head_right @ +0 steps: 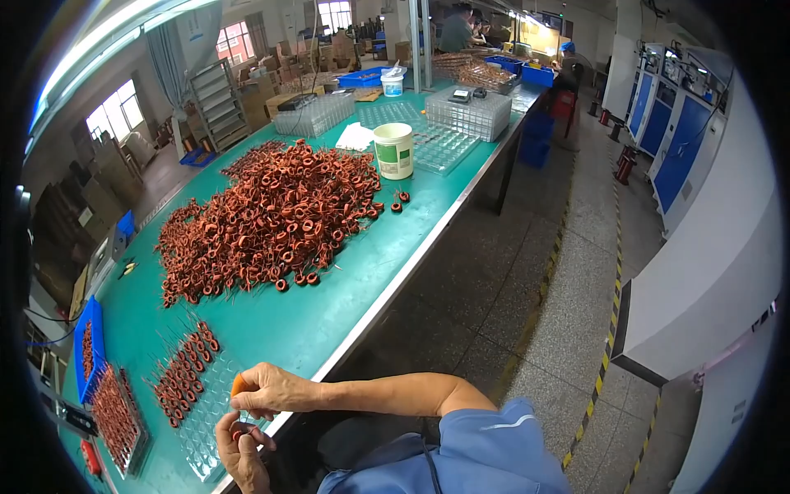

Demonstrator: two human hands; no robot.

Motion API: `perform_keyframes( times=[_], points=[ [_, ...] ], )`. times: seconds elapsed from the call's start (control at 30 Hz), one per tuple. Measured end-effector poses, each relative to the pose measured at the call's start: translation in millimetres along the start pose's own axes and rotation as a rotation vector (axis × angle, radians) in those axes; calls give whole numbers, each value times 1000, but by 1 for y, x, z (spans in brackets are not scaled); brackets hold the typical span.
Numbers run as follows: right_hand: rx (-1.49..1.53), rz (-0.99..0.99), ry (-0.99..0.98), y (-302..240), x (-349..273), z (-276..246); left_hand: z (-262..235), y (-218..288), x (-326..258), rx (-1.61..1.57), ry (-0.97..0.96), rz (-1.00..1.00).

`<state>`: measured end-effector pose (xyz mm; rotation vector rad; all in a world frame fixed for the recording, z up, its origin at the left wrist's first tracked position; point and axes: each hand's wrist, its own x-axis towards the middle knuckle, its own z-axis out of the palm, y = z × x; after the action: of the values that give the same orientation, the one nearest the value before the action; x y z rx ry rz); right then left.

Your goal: Placing small copper wire coils into a structured plastic tray on a factory assembly line.

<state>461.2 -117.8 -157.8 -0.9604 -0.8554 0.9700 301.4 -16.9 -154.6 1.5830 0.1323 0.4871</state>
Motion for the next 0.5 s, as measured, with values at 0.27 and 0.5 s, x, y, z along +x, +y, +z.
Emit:
perform_keyframes(
  times=[0.27, 0.5],
  points=[
    [142, 32, -11, 6, 0, 2, 1, 0, 0, -59, 101, -16],
    [193, 15, -28, 11, -5, 4, 2, 2, 0, -104, 36, 31]
  ],
)
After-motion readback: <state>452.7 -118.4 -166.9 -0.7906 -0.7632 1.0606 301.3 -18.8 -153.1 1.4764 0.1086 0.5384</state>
